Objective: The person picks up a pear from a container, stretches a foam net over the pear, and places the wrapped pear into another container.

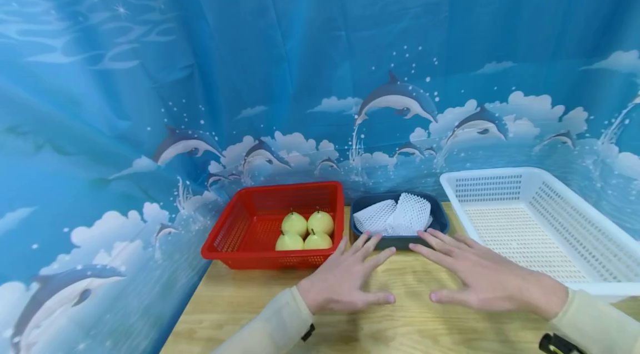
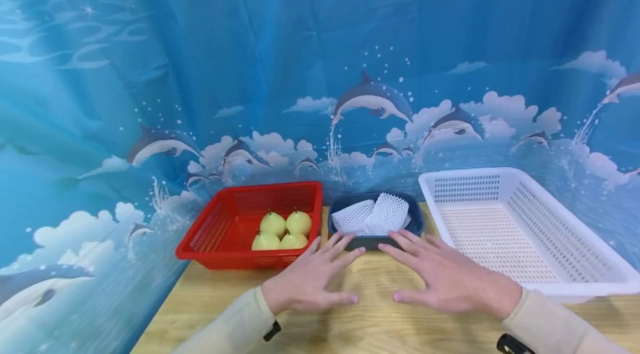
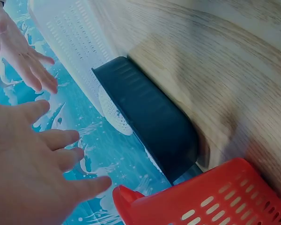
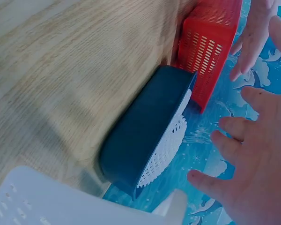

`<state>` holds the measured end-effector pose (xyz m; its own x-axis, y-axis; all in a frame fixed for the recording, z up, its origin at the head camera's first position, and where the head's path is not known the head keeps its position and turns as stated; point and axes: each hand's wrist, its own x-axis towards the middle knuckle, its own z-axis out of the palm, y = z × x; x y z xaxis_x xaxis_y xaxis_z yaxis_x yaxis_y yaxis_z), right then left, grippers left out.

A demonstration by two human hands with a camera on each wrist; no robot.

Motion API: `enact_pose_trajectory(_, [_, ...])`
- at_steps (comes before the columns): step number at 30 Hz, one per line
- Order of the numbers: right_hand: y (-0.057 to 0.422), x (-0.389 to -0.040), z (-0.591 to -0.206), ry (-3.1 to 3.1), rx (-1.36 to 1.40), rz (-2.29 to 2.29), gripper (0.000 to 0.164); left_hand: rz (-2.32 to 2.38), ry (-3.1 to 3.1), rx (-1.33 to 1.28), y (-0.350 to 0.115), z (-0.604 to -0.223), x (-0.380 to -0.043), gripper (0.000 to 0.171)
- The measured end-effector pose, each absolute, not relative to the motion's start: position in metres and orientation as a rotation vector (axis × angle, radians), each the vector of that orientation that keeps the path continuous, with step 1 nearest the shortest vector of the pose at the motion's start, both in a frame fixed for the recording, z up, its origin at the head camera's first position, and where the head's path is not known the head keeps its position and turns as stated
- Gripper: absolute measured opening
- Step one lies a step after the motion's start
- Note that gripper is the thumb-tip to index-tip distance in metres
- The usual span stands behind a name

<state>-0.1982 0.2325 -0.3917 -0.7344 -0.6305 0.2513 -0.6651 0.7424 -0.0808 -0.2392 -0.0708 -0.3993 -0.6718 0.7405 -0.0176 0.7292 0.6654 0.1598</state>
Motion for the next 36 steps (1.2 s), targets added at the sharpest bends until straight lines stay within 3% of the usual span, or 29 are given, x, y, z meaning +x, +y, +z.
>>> enact_pose_trajectory(5, [0.229,-0.202,-0.387,-2.771,1.021,0.283,0.07,0.257,2.904,1.254,-0.072,-0.394,-0.24,0.082])
enact_pose_trajectory(13, [0.225,-0.211,-0.379,-2.751,1.094,0.303,0.054,0.487,3.22,1.255,-0.085,-0.385,-0.243,0.029])
enact_pose_trajectory(19, [0.221,-0.217,-0.377,-2.739,1.18,0.323,0.029,0.536,3.398,1.109,-0.107,-0.371,-0.25,0.011])
enact_pose_trajectory(23, [0.218,-0.22,-0.375,-2.716,1.249,0.339,0.021,0.512,3.486,0.998,-0.129,-0.359,-0.255,0.009])
enact_pose_trajectory(36, [0.215,-0.223,-0.373,-2.759,1.269,0.392,0.016,0.518,3.662,0.602,-0.207,-0.338,-0.263,0.015])
